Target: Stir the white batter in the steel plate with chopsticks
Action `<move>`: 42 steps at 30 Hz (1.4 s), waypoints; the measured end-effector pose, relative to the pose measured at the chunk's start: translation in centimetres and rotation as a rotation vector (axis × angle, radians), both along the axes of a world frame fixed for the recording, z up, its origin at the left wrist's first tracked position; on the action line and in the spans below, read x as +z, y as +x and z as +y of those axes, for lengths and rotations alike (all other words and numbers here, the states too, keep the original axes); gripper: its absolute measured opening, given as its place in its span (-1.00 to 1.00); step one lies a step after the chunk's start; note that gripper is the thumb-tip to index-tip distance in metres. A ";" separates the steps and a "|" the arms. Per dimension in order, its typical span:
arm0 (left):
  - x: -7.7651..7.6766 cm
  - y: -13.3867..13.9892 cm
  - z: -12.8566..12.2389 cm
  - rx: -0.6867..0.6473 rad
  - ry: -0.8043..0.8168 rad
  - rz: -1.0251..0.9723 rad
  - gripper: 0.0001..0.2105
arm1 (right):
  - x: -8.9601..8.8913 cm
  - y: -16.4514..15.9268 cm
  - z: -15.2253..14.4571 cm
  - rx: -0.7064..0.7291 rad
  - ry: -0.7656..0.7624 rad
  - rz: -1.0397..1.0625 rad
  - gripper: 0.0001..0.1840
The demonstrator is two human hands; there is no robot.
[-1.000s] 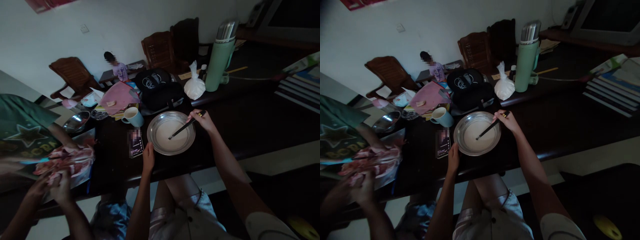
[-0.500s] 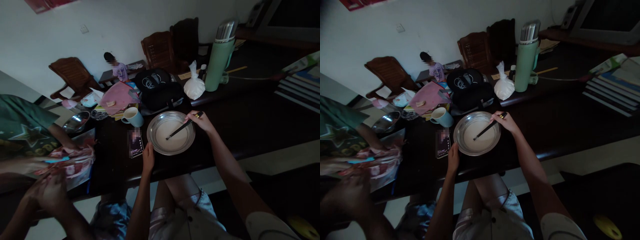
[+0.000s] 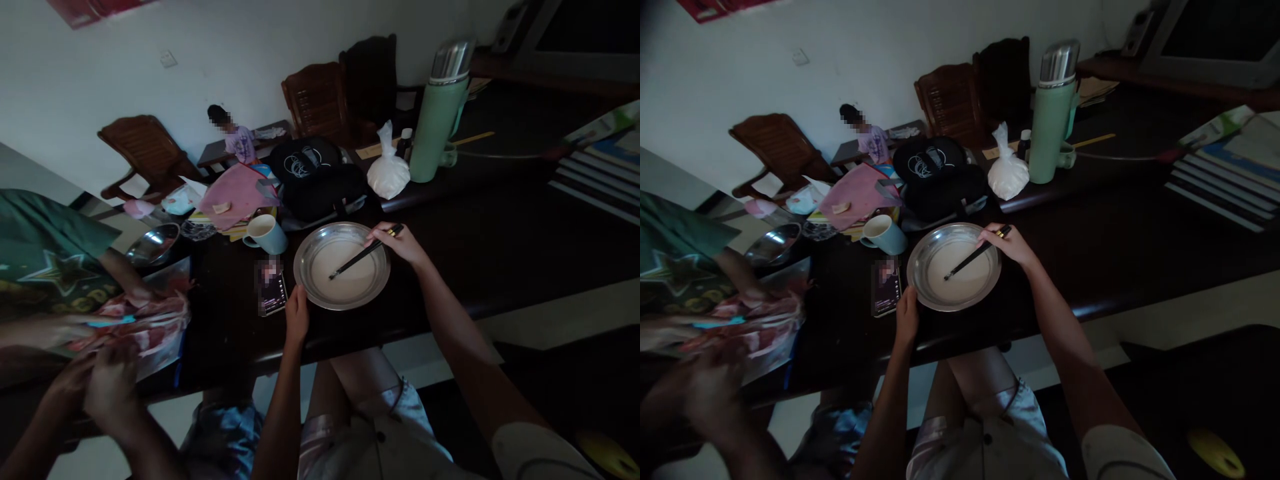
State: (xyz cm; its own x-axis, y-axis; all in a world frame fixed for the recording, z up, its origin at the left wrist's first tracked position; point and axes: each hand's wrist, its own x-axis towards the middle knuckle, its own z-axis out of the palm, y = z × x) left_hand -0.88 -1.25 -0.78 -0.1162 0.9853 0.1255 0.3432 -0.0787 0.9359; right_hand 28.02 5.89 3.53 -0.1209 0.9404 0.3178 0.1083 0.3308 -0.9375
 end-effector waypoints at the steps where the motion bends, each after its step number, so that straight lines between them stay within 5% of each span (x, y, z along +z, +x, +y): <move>1: -0.1 0.0 0.0 0.000 -0.005 -0.002 -0.53 | -0.1 -0.1 0.1 -0.012 0.011 -0.002 -0.62; 7: -0.5 -0.1 0.1 -0.008 -0.020 -0.016 -0.51 | 0.4 0.7 0.1 -0.221 0.040 0.041 -0.58; 14: 0.1 0.1 0.0 -0.015 0.009 0.000 -0.52 | 0.1 -0.1 0.1 -0.017 -0.005 0.016 -0.63; 21: -0.2 0.1 0.0 -0.011 -0.016 -0.024 -0.52 | 0.4 0.8 0.1 -0.199 0.051 0.061 -0.64; 27: 0.0 0.1 0.0 -0.014 -0.004 0.001 -0.52 | 0.1 0.0 0.0 0.014 -0.015 0.057 -0.64; 34: 0.0 0.1 0.0 -0.011 -0.003 0.005 -0.52 | 0.2 0.8 0.3 -0.191 0.052 0.068 -0.62; 42: 0.0 0.1 0.0 -0.005 0.003 0.013 -0.53 | -0.1 -0.2 0.2 -0.030 0.046 0.048 -0.67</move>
